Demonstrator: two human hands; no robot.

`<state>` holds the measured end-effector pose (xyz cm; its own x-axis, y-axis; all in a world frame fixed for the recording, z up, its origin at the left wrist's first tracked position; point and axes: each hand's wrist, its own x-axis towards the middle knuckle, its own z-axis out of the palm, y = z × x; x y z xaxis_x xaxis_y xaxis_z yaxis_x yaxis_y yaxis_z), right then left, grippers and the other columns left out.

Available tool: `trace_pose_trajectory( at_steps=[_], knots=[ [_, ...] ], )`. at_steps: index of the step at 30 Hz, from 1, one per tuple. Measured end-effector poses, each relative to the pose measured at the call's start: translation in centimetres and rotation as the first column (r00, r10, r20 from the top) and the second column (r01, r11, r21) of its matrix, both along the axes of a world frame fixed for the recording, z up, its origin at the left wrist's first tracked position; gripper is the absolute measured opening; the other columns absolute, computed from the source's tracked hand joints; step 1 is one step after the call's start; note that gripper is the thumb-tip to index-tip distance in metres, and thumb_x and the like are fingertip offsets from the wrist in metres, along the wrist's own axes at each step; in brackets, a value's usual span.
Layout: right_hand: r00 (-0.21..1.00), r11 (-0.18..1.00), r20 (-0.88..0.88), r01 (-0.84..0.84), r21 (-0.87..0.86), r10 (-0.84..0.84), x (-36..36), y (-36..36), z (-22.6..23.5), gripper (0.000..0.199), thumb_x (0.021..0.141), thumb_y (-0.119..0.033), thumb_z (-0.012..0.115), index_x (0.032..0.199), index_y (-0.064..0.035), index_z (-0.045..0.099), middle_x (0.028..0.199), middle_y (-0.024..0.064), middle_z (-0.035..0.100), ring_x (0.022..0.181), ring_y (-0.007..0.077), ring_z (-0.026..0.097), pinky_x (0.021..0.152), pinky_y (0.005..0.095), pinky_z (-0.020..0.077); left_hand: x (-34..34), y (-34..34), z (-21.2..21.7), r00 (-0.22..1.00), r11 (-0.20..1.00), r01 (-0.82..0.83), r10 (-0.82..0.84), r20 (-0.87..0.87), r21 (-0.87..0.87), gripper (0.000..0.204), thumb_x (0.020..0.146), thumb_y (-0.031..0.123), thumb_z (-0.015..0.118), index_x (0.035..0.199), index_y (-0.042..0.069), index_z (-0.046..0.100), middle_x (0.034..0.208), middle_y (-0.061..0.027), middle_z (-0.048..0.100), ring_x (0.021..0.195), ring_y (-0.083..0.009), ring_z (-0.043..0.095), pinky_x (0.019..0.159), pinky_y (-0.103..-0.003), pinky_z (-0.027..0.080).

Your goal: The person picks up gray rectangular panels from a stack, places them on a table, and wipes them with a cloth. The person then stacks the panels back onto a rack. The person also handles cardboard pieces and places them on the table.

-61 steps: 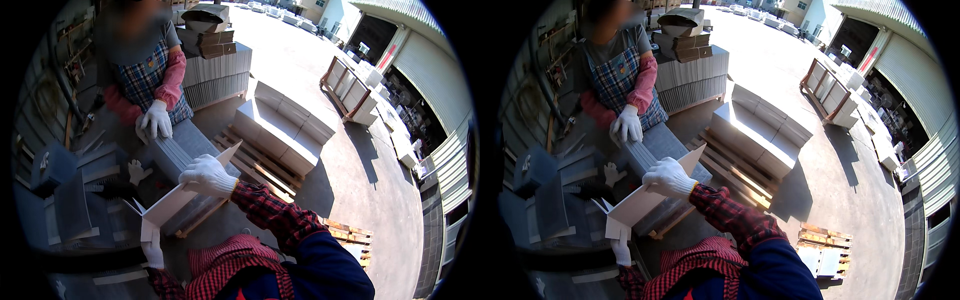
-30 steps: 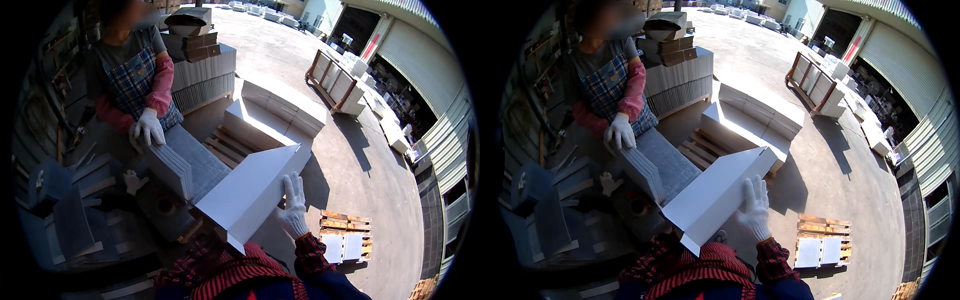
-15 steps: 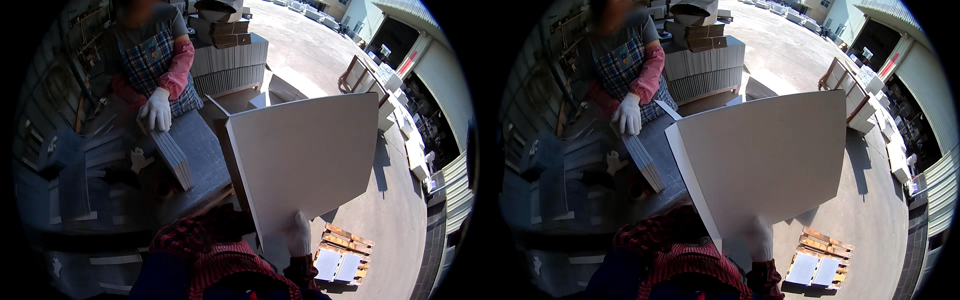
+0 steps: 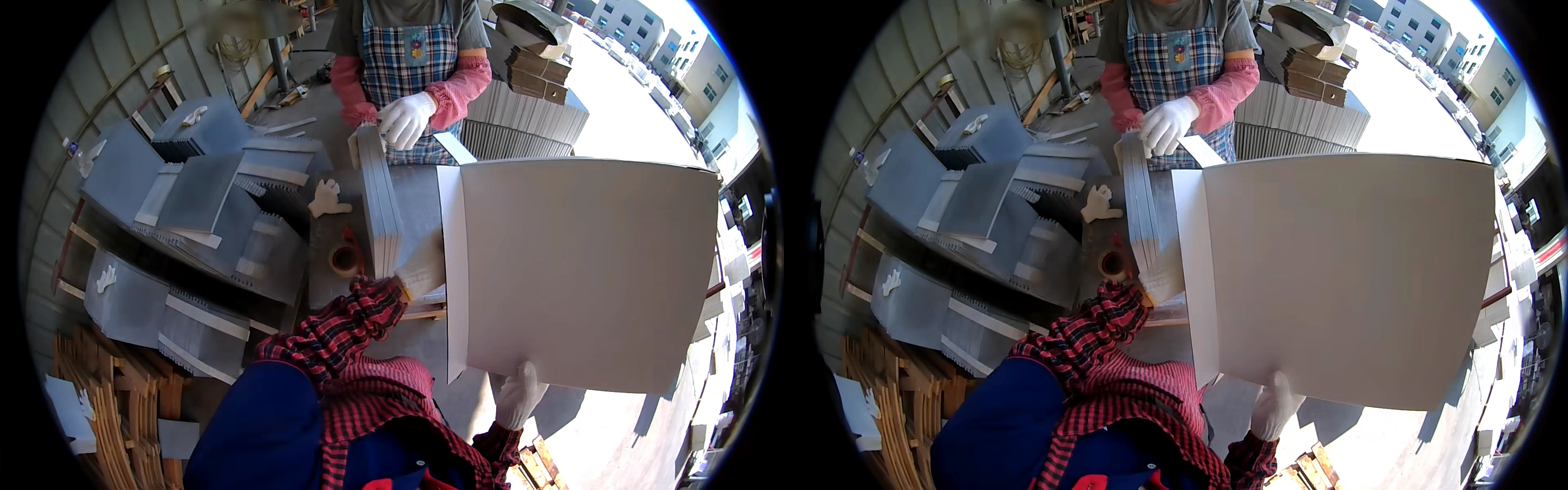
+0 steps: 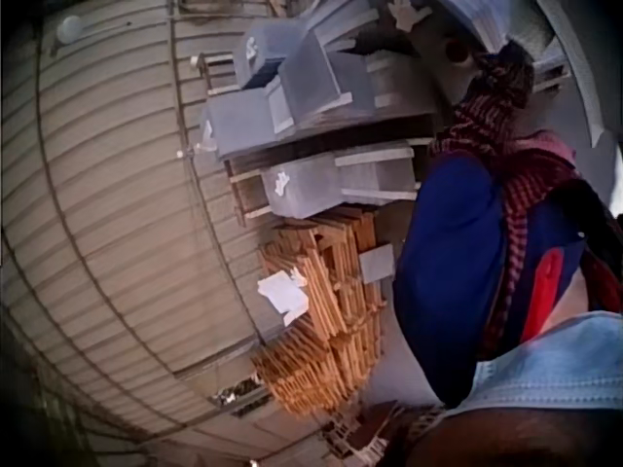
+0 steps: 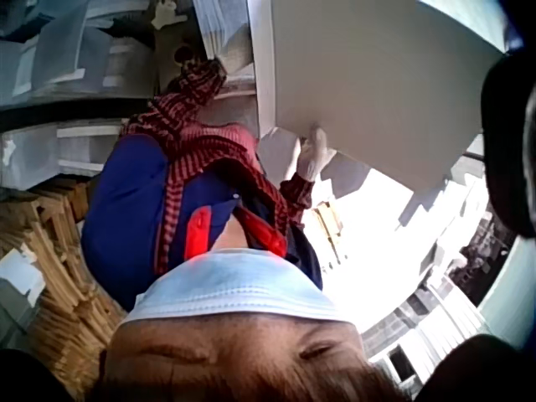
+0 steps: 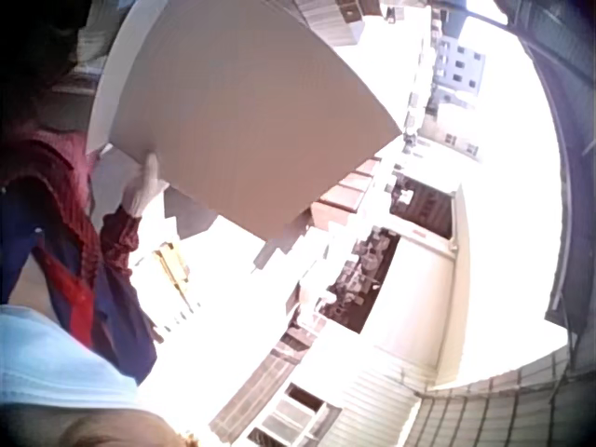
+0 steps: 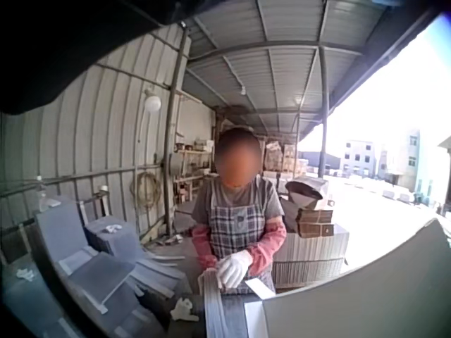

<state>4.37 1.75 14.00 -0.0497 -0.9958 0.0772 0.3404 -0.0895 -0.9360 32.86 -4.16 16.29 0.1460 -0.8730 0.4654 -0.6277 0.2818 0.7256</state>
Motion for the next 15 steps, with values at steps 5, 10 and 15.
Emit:
trace_pose_trajectory(
  at_steps=[5, 10, 15],
  knots=[
    [0.873, 0.991, -0.484, 0.003, 0.133, 0.062, 2.6, 0.1, -3.5, 0.035, 0.080, -0.017, 0.072, 0.109, 0.0019, 0.067, 0.107, 0.0079, 0.065, 0.097, 0.0213, 0.063, 0.085, 0.0355, 0.0511, 11.8, -1.5, 0.0, 0.284, 0.826, 0.467, -0.478, -0.831, -0.316, 0.049, 0.099, 0.037, 0.064, 0.131, 0.000, 0.058, 0.119, -0.0140, 0.067, 0.113, -0.0292, 0.064, 0.095, -0.041, 0.052],
    [0.781, 0.994, -0.624, 0.043, 0.101, 0.029, 8.5, 3.5, -5.1, 0.041, 0.081, -0.026, 0.076, 0.112, 0.0006, 0.069, 0.114, 0.0090, 0.067, 0.107, 0.0237, 0.060, 0.097, 0.0394, 0.0468, 19.9, -2.6, 4.5, -0.024, 0.882, 0.430, 0.224, -0.974, 0.192, 0.048, 0.101, 0.047, 0.061, 0.129, 0.007, 0.060, 0.119, -0.0074, 0.067, 0.105, -0.0194, 0.067, 0.088, -0.036, 0.056],
    [0.699, 0.970, -0.715, 0.179, 0.163, -0.008, 16.9, 5.0, -2.7, 0.035, 0.085, -0.018, 0.074, 0.114, 0.0007, 0.067, 0.113, 0.0091, 0.066, 0.107, 0.0240, 0.060, 0.099, 0.0388, 0.0460, 29.0, -10.5, -0.7, 0.238, 0.434, 0.855, 0.162, -0.958, 0.285, 0.045, 0.102, 0.043, 0.058, 0.134, 0.011, 0.058, 0.123, -0.0078, 0.068, 0.101, -0.0194, 0.070, 0.089, -0.036, 0.057]
  ],
)
